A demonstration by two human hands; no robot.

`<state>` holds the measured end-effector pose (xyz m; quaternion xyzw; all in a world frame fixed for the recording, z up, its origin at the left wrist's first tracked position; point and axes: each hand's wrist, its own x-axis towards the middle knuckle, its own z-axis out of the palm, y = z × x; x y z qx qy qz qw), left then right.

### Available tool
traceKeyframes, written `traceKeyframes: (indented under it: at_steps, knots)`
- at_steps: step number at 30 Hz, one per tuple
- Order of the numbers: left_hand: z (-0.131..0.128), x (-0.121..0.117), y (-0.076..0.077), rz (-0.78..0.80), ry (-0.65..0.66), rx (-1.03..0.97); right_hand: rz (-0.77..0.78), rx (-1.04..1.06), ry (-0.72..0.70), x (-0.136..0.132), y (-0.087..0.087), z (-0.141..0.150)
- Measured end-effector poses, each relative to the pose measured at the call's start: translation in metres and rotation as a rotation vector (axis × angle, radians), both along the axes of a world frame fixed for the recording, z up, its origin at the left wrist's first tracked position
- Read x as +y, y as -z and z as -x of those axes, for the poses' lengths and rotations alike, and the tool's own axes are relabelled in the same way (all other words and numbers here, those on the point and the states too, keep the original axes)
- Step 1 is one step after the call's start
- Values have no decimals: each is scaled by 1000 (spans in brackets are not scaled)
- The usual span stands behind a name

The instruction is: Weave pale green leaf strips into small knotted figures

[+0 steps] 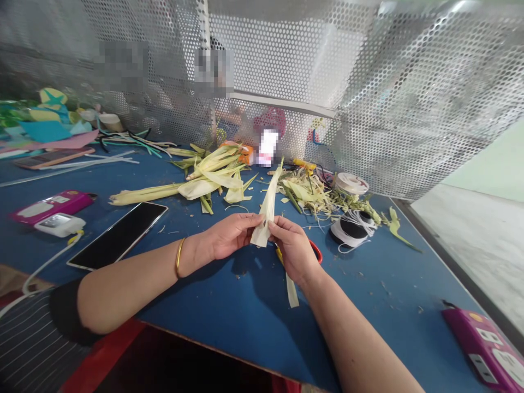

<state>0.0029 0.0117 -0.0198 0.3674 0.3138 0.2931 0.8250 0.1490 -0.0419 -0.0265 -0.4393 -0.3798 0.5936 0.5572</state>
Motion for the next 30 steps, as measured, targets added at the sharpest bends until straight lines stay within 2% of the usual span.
traceKeyframes:
  at_steps: [10,19,22,24,27,30]
  knots:
    - [0,5,2,-23,-90,15,-85,-28,-23,-3,-10,-2]
    - [1,8,5,-77,-116,73,-16,41,3,-5,-15,-2]
    - [4,8,4,-155,-124,143,-26,55,18,-6,-19,-3]
    - [4,7,3,-239,-104,165,-48,-2,40,-6,-20,-3]
    - [4,7,2,-346,-88,132,-93,-219,72,-7,-18,-2]
    - [3,7,3,-446,-199,127,-133,-413,29,-8,-14,2]
